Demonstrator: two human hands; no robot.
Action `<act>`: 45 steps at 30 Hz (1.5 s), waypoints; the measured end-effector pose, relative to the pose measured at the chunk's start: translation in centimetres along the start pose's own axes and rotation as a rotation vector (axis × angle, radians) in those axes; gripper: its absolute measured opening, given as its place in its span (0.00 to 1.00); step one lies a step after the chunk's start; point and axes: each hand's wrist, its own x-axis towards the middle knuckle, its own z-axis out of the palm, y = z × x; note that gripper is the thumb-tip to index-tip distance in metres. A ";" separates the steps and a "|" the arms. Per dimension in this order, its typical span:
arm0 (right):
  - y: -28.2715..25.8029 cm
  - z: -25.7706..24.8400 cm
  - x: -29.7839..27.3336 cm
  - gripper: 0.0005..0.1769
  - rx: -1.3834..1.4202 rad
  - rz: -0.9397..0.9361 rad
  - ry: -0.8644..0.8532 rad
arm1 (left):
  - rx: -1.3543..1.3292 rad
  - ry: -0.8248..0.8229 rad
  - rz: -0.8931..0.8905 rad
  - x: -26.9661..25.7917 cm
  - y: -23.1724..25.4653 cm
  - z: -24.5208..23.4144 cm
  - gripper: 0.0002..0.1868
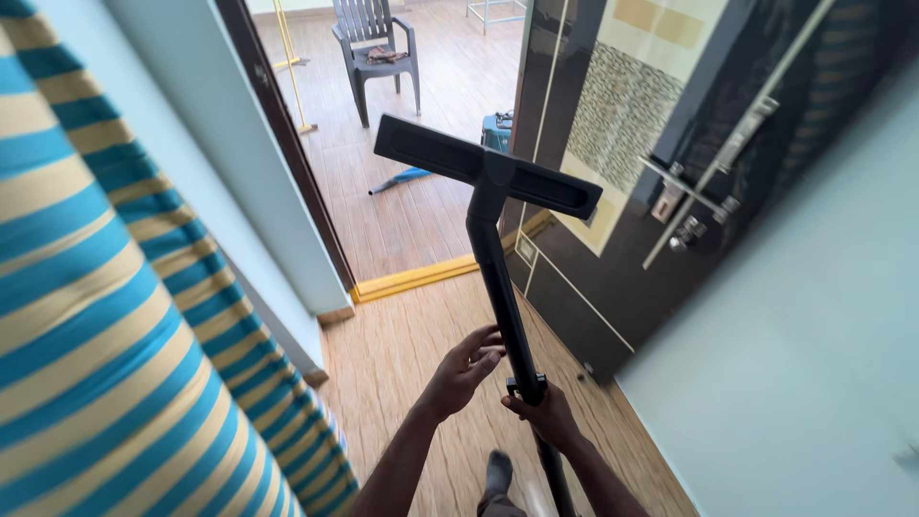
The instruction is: The person connects a hose and various attachments to a vacuum cleaner, plugs the power cord into a wall outlet, and performs vacuuming on a tiled floor.
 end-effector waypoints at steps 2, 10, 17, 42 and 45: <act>0.2 -0.5 6.4 0.27 0.055 -0.065 -0.020 | -0.004 -0.040 0.024 5.2 -1.3 -2.7 0.29; -5.9 -0.8 31.7 0.26 -0.029 -0.025 -0.064 | 0.049 0.107 -0.067 24.7 -3.7 -14.4 0.29; -9.8 2.4 53.8 0.20 0.082 -0.137 -0.143 | 0.011 0.152 -0.102 40.1 -9.4 -27.5 0.30; -45.9 17.3 139.3 0.39 0.027 -0.568 -0.103 | -0.262 0.288 -0.025 104.4 -20.1 -72.3 0.20; -41.1 18.0 141.6 0.41 -0.052 -0.146 -0.246 | -0.271 0.365 0.058 115.1 -18.6 -81.5 0.20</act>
